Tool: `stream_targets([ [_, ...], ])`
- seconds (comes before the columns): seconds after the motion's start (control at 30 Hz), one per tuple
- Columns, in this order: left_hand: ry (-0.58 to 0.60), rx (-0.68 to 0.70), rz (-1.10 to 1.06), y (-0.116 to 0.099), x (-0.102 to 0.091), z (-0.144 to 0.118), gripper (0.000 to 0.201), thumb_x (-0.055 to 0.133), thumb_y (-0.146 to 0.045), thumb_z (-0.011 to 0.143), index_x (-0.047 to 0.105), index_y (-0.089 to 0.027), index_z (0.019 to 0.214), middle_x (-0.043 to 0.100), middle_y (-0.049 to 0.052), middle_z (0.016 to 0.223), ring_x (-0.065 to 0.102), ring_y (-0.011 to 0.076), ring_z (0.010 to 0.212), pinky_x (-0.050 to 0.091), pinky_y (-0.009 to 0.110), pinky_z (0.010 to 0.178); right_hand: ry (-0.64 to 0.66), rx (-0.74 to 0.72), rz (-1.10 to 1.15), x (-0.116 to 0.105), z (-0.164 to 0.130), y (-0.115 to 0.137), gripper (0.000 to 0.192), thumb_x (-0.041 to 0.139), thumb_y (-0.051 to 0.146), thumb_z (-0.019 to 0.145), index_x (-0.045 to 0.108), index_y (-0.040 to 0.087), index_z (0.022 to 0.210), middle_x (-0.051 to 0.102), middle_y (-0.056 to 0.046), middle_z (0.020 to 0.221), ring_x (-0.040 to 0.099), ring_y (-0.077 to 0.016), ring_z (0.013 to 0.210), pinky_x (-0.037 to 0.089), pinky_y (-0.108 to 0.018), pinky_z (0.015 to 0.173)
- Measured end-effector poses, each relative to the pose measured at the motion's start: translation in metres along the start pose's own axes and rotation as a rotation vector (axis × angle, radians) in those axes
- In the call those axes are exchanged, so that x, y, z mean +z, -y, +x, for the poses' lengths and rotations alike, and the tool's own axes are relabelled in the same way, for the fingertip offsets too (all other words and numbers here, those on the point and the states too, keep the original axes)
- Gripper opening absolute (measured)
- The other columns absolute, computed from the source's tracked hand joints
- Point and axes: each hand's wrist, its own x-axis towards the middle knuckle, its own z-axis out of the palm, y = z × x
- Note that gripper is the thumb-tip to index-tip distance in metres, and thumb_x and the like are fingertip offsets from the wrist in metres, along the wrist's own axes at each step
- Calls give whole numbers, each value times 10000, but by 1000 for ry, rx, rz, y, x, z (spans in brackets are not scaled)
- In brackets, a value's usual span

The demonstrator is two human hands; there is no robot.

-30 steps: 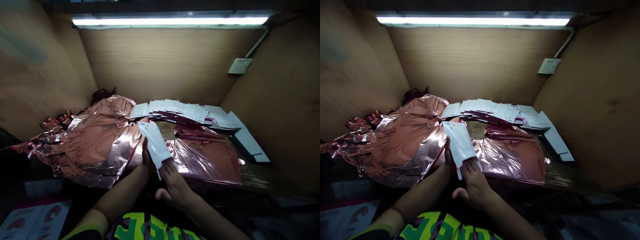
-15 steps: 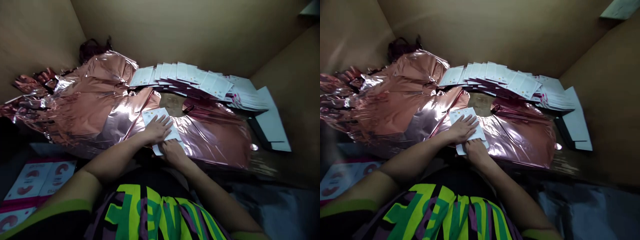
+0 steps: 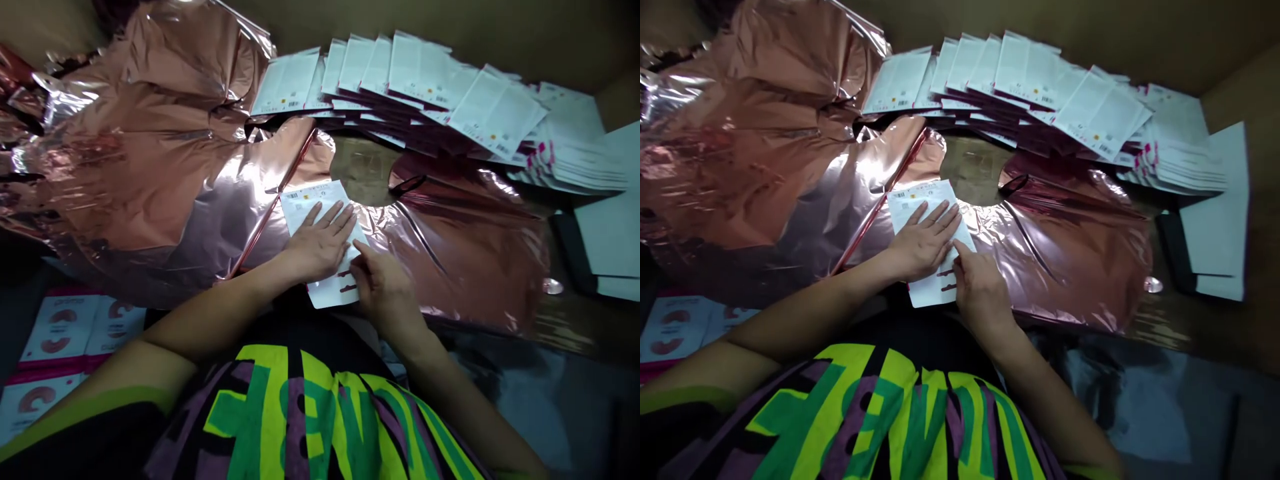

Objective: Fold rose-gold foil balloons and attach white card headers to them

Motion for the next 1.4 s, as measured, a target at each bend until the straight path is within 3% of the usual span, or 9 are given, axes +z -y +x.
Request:
stream_targets([
  [0.17,-9,-12,-22,0,0,0,561,307,-306,989,307,-93,1507,214,117,1616,133,277,1506,73,526,1229,73,68,-29,-5,2,2,377,461,177,939,540,128,1304,674,-113,919,613,-241,841,525,-410,787],
  [0.37,26,-29,-66,-2,-4,1,559,301,-289,990,303,-84,1510,206,113,1618,117,274,1510,66,524,1233,352,248,290,-26,12,-1,437,571,223,874,539,190,1309,689,-53,884,641,-193,763,524,-325,715],
  [0.5,21,-40,-74,-3,-7,0,562,304,-301,995,299,-88,1515,202,98,1620,113,266,1511,59,520,1238,309,285,197,-27,21,-5,506,559,223,857,492,154,1354,694,-72,904,647,-208,767,516,-344,722],
  [0.77,9,-44,-67,-1,-6,0,552,265,-299,1003,305,-100,1517,216,90,1617,129,250,1509,78,507,1240,406,265,18,-12,39,-2,420,501,142,800,590,126,1209,668,-109,846,606,-225,721,464,-338,646],
  [0.93,41,-30,-48,0,-6,1,566,267,-304,1002,279,-93,1527,192,88,1622,106,258,1512,74,512,1239,683,225,688,-44,6,1,456,583,309,864,502,190,1296,601,-5,699,545,-125,577,434,-247,555],
  [1.0,51,-27,-44,-1,-7,1,564,258,-299,1004,274,-95,1529,186,86,1623,100,258,1513,73,513,1239,648,260,824,-48,-2,-4,456,608,385,866,503,202,1271,607,-10,732,576,-129,626,466,-254,595],
  [1.13,17,-39,-41,-1,-5,1,569,282,-306,999,283,-84,1523,201,101,1619,122,260,1510,87,514,1239,374,385,442,-30,13,-16,471,624,323,823,491,199,1258,644,-50,859,618,-178,741,501,-301,660],
  [1.23,-5,-39,-44,-1,-3,1,567,301,-303,995,298,-78,1516,215,106,1615,136,261,1507,92,513,1239,388,263,145,-18,32,-14,496,545,220,814,488,159,1303,665,-76,866,623,-207,751,495,-329,692],
  [1.4,3,-43,-70,-1,-5,0,554,287,-297,1002,314,-76,1509,227,98,1610,137,254,1507,85,508,1241,456,136,-43,-12,48,0,519,457,128,798,496,75,1313,664,-107,803,595,-222,688,462,-331,659],
])
